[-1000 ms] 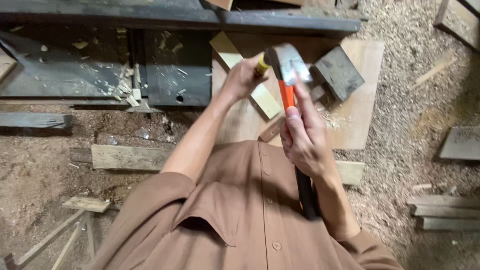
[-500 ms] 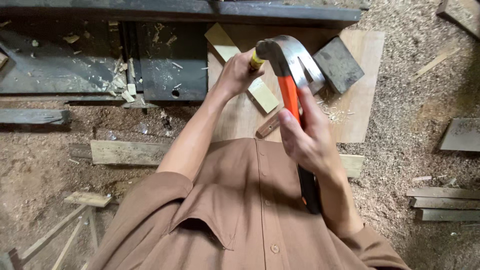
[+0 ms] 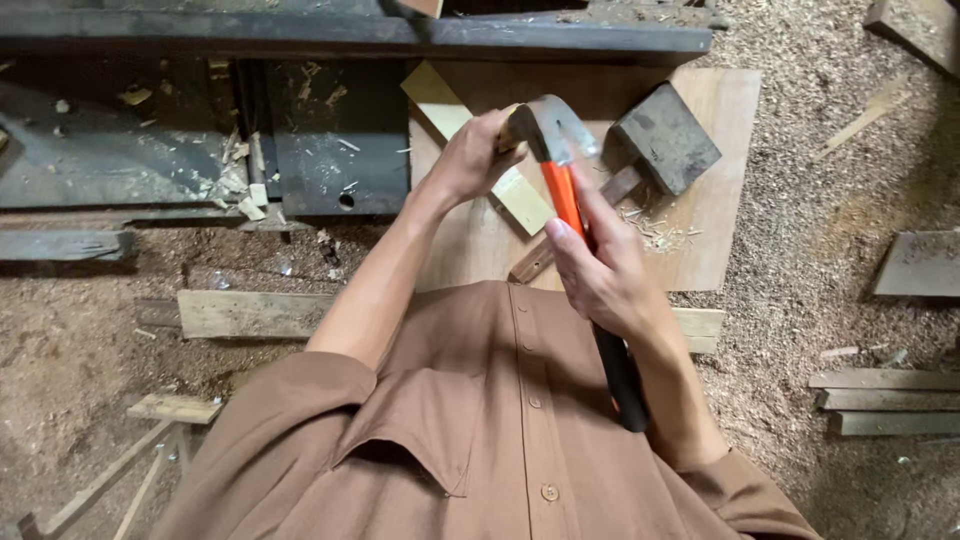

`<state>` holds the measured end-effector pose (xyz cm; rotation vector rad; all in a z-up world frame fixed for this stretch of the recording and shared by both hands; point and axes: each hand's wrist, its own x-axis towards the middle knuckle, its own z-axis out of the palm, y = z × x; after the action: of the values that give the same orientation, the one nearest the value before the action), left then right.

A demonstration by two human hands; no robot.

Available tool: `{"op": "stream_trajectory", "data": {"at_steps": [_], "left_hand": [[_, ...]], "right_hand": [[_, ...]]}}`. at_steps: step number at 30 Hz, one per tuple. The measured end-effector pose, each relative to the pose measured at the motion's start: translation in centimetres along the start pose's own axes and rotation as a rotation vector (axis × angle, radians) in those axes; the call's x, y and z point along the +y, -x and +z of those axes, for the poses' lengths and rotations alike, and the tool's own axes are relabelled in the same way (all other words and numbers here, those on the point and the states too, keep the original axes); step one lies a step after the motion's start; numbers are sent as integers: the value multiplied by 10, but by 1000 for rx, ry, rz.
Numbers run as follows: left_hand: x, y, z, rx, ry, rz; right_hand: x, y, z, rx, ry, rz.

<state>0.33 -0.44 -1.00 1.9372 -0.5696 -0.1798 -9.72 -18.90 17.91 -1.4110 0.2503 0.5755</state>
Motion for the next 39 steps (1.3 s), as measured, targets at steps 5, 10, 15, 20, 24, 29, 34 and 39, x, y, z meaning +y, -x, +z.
{"op": "stream_trajectory", "data": {"at_steps": [5,10,15,20,24,29,34,39], "left_hand": [[-23,-4,5,-66,864,-638],[-42,1,-14,141,512,-426],[-47,6,-35,215,575,-371],[-33,13,-44,258,338,-299],[-17,3,-49,290,257,-205],[-3,4,-35,153,125,-153],[4,10,-31,186,190,-172],[13,10,-30,145,-28,-143]], "right_hand": [[-2,8,-17,64,-82,31],[1,8,-21,108,-39,43],[-1,-5,-14,124,-108,117],[2,-7,-16,154,-50,152],[-7,-16,-18,174,-69,133],[-15,-14,-17,180,0,126],[-12,-6,-17,187,55,162],[-17,0,-11,99,-56,107]]}}
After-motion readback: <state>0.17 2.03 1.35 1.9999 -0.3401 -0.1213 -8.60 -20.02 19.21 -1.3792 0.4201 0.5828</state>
